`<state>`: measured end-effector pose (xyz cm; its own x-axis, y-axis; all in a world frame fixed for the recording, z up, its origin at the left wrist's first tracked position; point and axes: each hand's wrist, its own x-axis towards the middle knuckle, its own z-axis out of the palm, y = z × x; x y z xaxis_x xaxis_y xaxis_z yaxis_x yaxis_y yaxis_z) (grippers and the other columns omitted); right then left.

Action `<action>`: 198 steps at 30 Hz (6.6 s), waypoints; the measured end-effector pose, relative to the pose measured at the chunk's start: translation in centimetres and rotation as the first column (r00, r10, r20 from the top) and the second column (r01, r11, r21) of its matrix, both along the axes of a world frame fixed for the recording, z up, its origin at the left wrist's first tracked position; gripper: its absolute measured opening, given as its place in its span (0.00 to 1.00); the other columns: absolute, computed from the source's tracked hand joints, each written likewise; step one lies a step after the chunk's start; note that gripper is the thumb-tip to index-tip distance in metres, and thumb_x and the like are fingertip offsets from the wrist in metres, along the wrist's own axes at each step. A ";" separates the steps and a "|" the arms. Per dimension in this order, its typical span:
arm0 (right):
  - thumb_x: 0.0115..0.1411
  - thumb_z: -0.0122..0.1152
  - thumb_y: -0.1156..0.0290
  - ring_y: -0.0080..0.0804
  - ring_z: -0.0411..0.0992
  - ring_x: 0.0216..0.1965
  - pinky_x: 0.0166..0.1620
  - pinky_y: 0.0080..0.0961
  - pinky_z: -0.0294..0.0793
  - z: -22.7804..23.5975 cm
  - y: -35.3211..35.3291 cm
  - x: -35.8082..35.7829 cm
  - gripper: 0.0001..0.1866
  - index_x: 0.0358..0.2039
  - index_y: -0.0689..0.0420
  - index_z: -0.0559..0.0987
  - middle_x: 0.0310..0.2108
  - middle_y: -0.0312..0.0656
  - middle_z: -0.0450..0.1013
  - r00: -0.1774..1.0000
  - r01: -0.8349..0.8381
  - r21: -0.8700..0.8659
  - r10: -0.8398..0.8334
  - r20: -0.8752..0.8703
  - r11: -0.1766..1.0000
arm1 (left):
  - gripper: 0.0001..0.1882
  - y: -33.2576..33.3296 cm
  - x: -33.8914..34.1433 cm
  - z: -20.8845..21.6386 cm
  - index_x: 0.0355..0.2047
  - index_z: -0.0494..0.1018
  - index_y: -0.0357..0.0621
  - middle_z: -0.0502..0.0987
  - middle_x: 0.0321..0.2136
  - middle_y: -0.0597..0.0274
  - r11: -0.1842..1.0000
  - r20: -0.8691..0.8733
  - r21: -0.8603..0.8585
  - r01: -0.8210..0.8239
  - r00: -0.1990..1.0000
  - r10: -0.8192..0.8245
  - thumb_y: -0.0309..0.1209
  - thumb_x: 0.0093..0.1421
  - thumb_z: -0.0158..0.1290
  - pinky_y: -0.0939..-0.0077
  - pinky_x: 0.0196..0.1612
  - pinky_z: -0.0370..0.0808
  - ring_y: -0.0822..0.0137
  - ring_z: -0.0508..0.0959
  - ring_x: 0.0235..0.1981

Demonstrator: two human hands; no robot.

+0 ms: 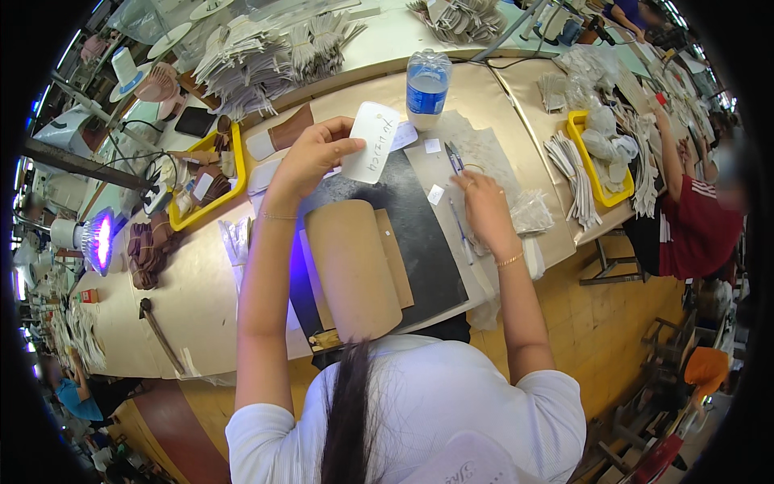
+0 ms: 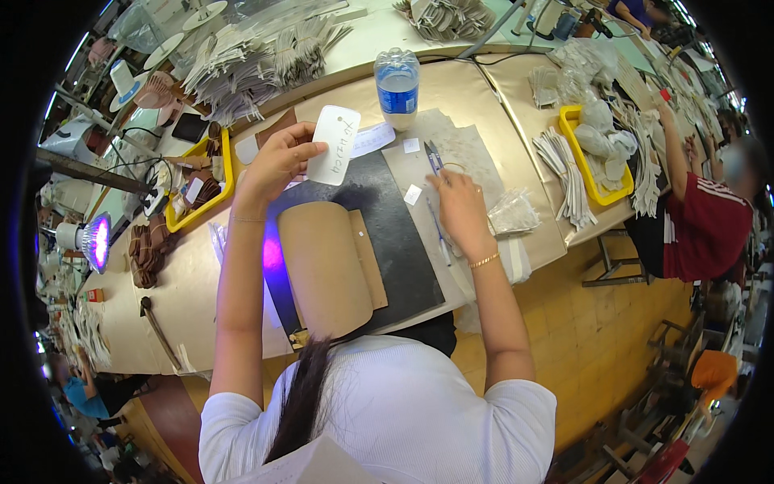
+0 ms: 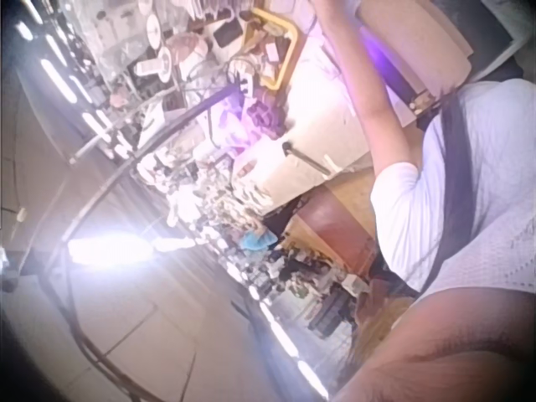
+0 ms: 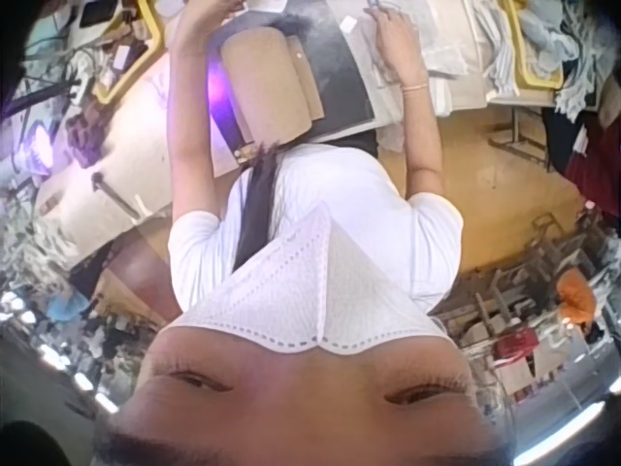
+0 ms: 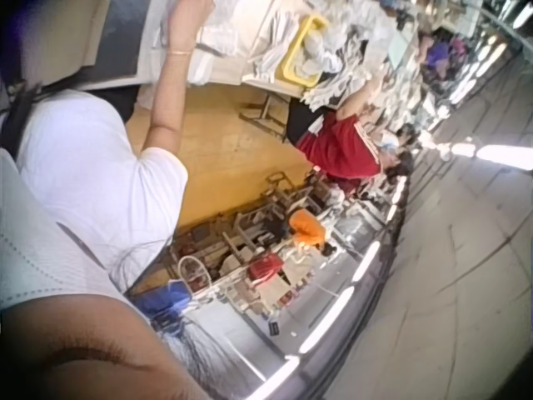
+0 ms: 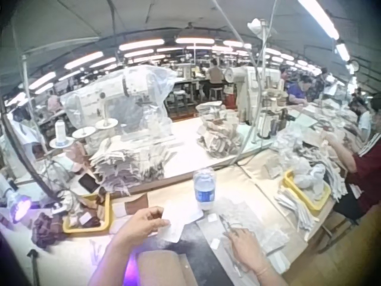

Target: The person assembles small textile components at a workstation. They fold and align fabric pieces, use a utility knife to cut a white plastic piece, and bundle white strips with a rubber band. The person places finished bundles on the table and continues handling additional fabric pieces.

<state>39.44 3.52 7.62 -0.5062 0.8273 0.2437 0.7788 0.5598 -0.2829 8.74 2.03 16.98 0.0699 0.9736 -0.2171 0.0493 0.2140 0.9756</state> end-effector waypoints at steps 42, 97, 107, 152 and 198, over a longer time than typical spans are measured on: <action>0.69 0.48 0.56 0.12 0.58 0.18 0.22 0.10 0.59 3.4 -4.4 -2.7 0.21 0.55 0.56 0.68 0.24 0.29 0.65 0.401 -0.585 -0.666 -0.549 -0.734 0.463 | 0.18 1.1 6.7 -1.7 0.48 0.74 0.42 0.77 0.35 0.64 0.951 -0.127 0.281 0.126 0.987 -0.094 0.31 0.57 0.58 0.80 0.36 0.72 0.74 0.75 0.33; 0.67 0.54 0.63 0.13 0.58 0.10 0.12 0.11 0.54 2.7 -4.4 -6.7 0.09 0.42 0.51 0.67 0.23 0.35 0.68 -0.063 -0.702 -0.459 -0.691 -0.720 0.544 | 0.29 0.4 7.6 -0.7 0.57 0.60 0.44 0.73 0.26 0.66 0.990 0.107 0.129 0.055 0.992 -0.069 0.24 0.58 0.59 0.80 0.29 0.81 0.77 0.76 0.30; 0.66 0.56 0.62 0.14 0.64 0.21 0.15 0.10 0.61 2.8 -4.1 -6.9 0.13 0.46 0.53 0.68 0.31 0.33 0.70 -0.088 -0.651 -0.476 -0.682 -0.726 0.591 | 0.29 0.3 7.7 -0.6 0.57 0.60 0.43 0.74 0.28 0.63 0.985 0.084 0.133 0.109 0.989 -0.121 0.24 0.58 0.59 0.79 0.29 0.82 0.75 0.76 0.31; 0.63 0.61 0.61 0.17 0.75 0.25 0.19 0.11 0.73 2.5 -1.6 -7.7 0.16 0.45 0.59 0.73 0.30 0.38 0.75 -0.134 -0.577 -0.424 -0.593 -0.794 0.698 | 0.28 0.5 7.7 -1.3 0.54 0.58 0.38 0.72 0.22 0.63 0.965 -0.023 0.071 0.252 0.968 -0.251 0.24 0.57 0.60 0.80 0.27 0.78 0.74 0.76 0.24; 0.62 0.62 0.68 0.19 0.73 0.25 0.22 0.14 0.72 2.4 0.4 -7.7 0.11 0.42 0.60 0.79 0.30 0.36 0.76 -0.182 -0.540 -0.437 -0.607 -0.773 0.719 | 0.12 0.3 8.5 -1.6 0.43 0.70 0.35 0.73 0.26 0.66 0.978 -0.012 0.116 0.175 0.984 -0.175 0.25 0.61 0.55 0.81 0.27 0.78 0.75 0.77 0.27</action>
